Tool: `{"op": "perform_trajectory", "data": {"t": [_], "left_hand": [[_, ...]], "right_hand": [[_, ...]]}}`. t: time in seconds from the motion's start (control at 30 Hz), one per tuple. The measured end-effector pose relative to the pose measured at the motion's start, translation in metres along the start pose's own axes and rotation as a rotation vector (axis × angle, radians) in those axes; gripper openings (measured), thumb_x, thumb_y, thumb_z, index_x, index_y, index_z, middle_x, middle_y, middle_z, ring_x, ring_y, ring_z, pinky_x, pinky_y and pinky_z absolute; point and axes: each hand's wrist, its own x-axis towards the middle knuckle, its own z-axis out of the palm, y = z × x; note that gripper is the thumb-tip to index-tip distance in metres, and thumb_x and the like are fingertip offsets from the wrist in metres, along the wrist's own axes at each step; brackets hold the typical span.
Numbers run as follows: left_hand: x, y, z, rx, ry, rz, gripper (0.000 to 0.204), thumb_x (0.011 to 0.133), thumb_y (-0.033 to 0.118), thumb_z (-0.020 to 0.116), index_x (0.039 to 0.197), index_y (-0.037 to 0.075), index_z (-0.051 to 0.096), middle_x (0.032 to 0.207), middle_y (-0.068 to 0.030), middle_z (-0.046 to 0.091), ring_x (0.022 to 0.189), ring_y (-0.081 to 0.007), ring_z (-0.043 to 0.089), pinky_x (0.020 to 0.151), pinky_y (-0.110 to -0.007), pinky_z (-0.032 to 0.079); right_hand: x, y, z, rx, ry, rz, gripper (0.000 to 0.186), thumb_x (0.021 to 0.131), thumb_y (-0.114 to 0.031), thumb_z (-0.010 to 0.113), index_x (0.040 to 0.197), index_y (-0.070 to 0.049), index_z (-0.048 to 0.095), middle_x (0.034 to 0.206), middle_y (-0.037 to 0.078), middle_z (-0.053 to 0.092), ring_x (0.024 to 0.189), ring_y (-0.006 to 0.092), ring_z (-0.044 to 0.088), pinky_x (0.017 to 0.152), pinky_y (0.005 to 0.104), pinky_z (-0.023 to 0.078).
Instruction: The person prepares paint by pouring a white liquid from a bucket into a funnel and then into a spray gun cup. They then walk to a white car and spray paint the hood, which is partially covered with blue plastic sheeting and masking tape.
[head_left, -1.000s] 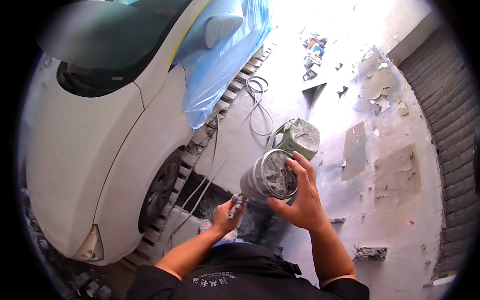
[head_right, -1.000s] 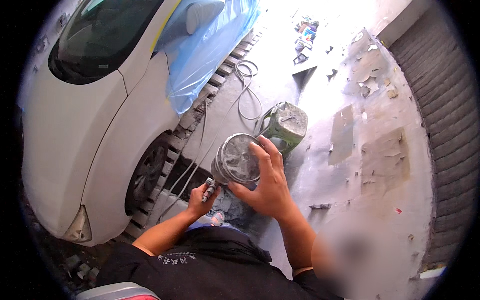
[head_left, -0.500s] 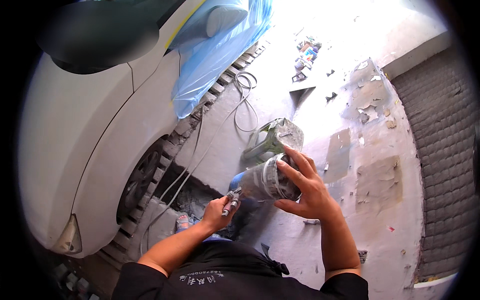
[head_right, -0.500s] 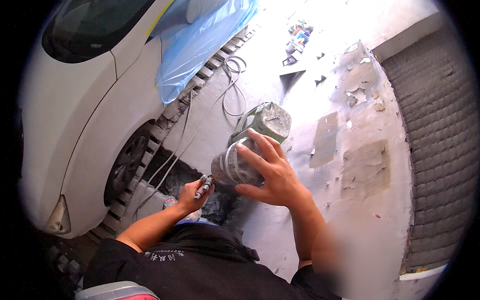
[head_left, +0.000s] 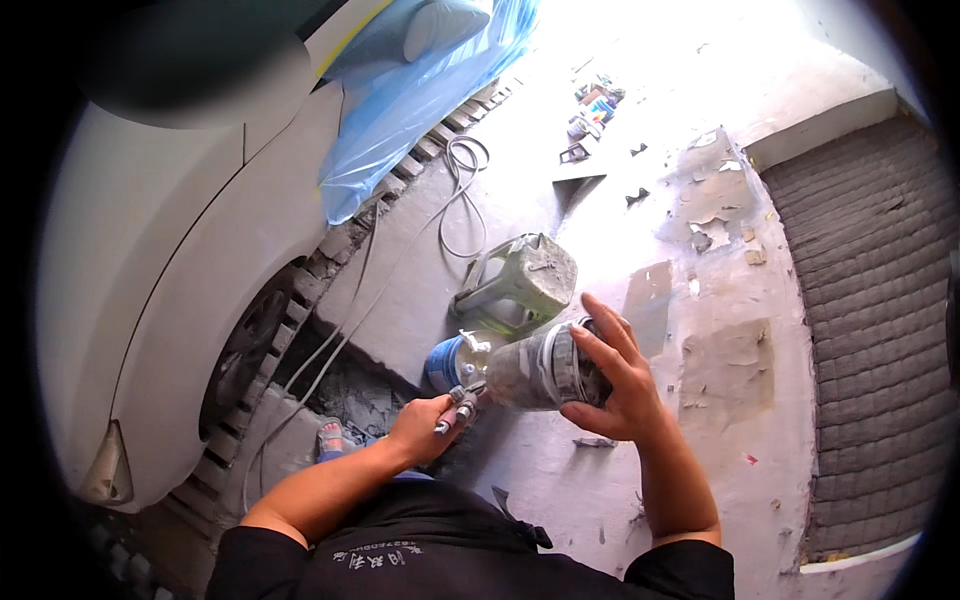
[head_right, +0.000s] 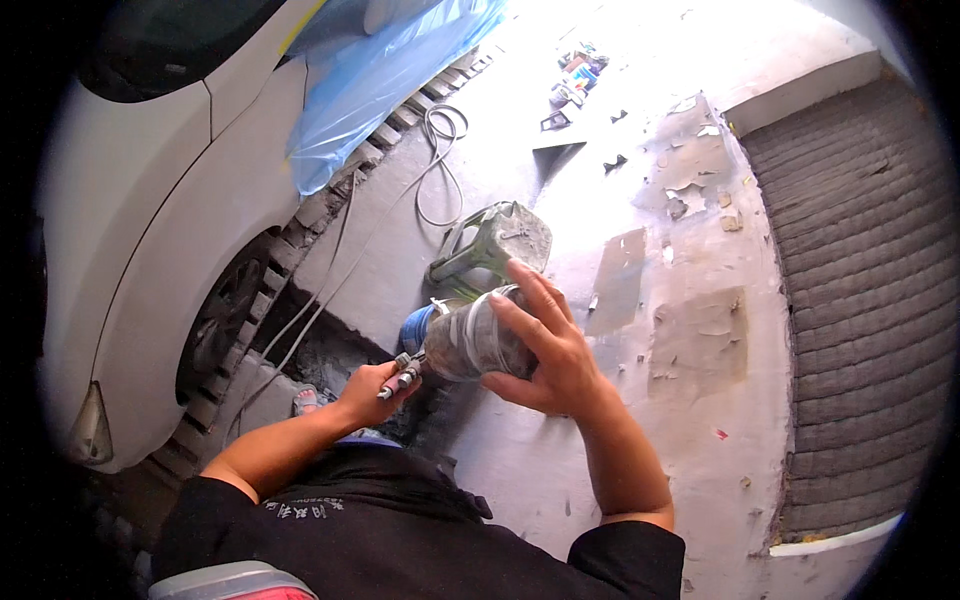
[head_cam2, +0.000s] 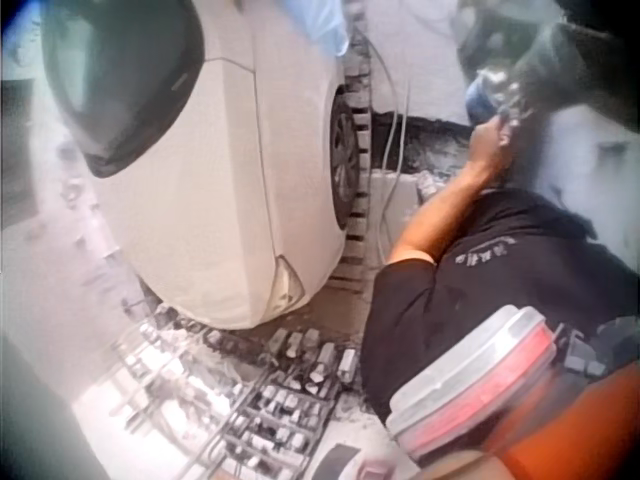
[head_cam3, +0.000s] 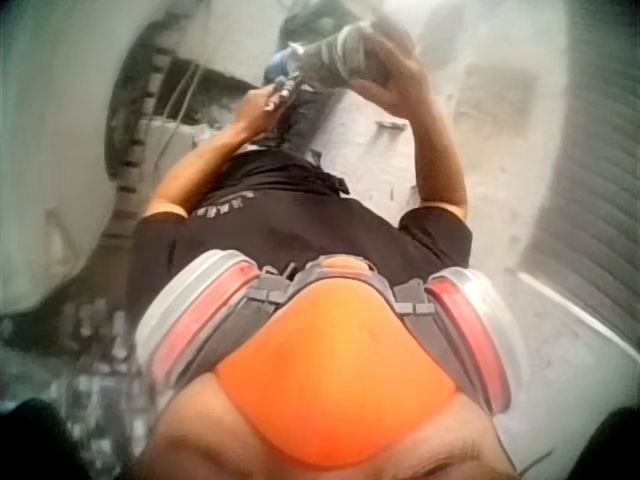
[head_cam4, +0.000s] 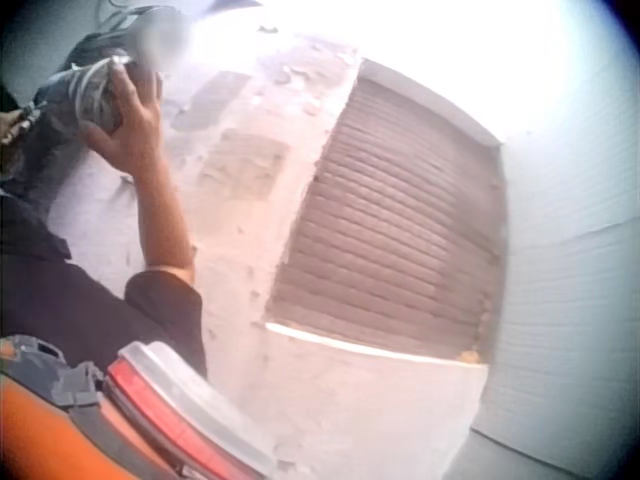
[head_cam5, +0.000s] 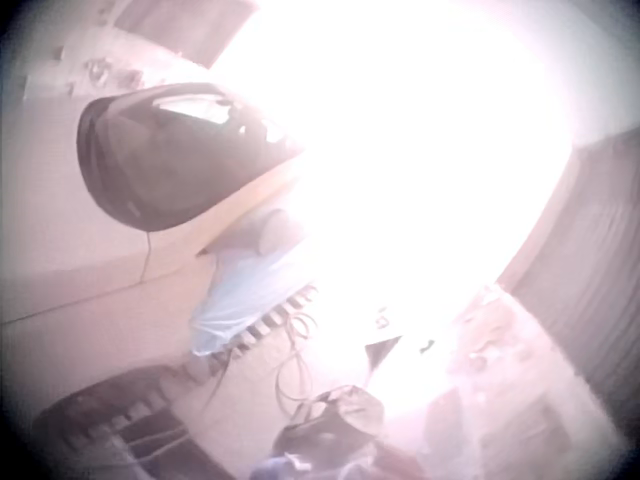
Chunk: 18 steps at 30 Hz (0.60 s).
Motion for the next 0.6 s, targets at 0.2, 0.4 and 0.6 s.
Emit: {"op": "perform_trajectory", "data": {"t": [0.2, 0.4, 0.6], "left_hand": [[0.0, 0.016, -0.002, 0.025, -0.032, -0.028, 0.026, 0.084, 0.032, 0.062, 0.096, 0.009, 0.061, 0.076, -0.0187, 0.062, 0.073, -0.0394, 0.06, 0.059, -0.04, 0.047], [0.001, 0.021, 0.002, 0.02, -0.066, 0.008, 0.025, 0.084, 0.03, 0.062, 0.096, 0.009, 0.062, 0.076, -0.0182, 0.062, 0.073, -0.0387, 0.061, 0.06, -0.039, 0.047], [0.0, 0.034, 0.002, 0.005, -0.115, 0.019, 0.025, 0.084, 0.03, 0.063, 0.096, 0.009, 0.062, 0.077, -0.0174, 0.063, 0.073, -0.038, 0.061, 0.061, -0.038, 0.048]], "right_hand": [[-0.009, 0.002, -0.008, -0.049, 0.016, -0.061, 0.067, 0.06, -0.024, 0.077, 0.121, -0.009, 0.055, 0.134, 0.026, 0.04, 0.12, 0.0429, 0.042, 0.099, 0.0474, 0.034], [-0.013, 0.001, -0.026, -0.01, -0.043, -0.14, 0.071, 0.058, -0.023, 0.077, 0.123, -0.007, 0.051, 0.133, 0.025, 0.042, 0.118, 0.0433, 0.044, 0.098, 0.0476, 0.037], [-0.023, 0.0, -0.032, 0.011, -0.029, -0.132, 0.069, 0.06, -0.025, 0.076, 0.118, -0.001, 0.048, 0.13, 0.025, 0.045, 0.119, 0.0425, 0.045, 0.099, 0.047, 0.036]]}}
